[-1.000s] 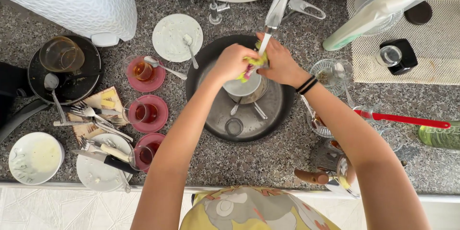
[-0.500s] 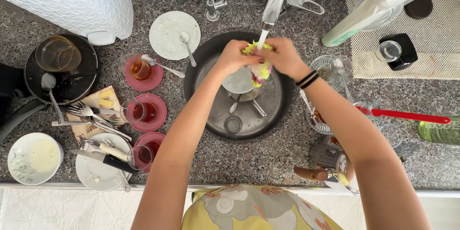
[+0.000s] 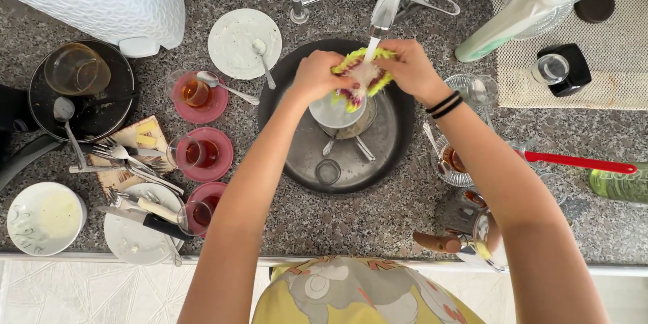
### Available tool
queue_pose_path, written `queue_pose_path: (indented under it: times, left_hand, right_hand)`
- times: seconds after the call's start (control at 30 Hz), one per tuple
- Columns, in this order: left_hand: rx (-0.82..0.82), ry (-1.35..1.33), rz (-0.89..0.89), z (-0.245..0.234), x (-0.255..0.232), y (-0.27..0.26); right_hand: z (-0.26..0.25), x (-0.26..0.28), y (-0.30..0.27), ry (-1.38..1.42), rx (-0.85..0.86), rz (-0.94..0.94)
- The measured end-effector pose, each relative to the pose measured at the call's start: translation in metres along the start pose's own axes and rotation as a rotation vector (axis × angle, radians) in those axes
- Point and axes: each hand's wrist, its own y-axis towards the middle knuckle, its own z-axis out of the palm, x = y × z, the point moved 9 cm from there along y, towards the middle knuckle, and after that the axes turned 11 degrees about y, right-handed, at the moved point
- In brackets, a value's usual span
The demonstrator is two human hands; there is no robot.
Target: The recorder clears crumbs into a bag and then wipes the table with a yellow cloth.
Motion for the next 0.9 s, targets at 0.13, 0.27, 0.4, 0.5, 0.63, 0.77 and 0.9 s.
queue_pose_path:
  times: [0.13,0.27,0.4,0.5,0.63,0.77,0.9]
  left_hand:
    - [-0.122,0.405,0.025,-0.022,-0.034,-0.017]
    - [-0.188,0.382,0.024,-0.009,-0.045,-0.018]
    - [-0.189,0.0,-0.09,0.017,-0.031,-0.02]
    - [-0.42,0.095,0.066,0.022,-0.025,-0.029]
    - [-0.51,0.319,0.389,0.008,-0.026,-0.042]
    - [-0.33,-0.285,0.032,0.014,0.046,-0.02]
    - [-0.39,-0.803,-0.253,0.035,0.09,-0.017]
  right_hand:
    - [0.004,-0.038,0.0,0.135,-0.073,0.075]
    - [0.021,-0.076,0.004,0.581,-0.162,0.211]
    - [0.048,-0.093,0.0,1.102,-0.213,0.38]
    - [0.056,-0.077,0.0,1.248,-0.177,0.348]
    - [0.057,-0.073,-0.003,1.099,-0.128,0.347]
    - [0.064,-0.074,0.002,0.811,-0.048,0.372]
    - [0.051,-0.083,0.02,0.525,-0.137,0.29]
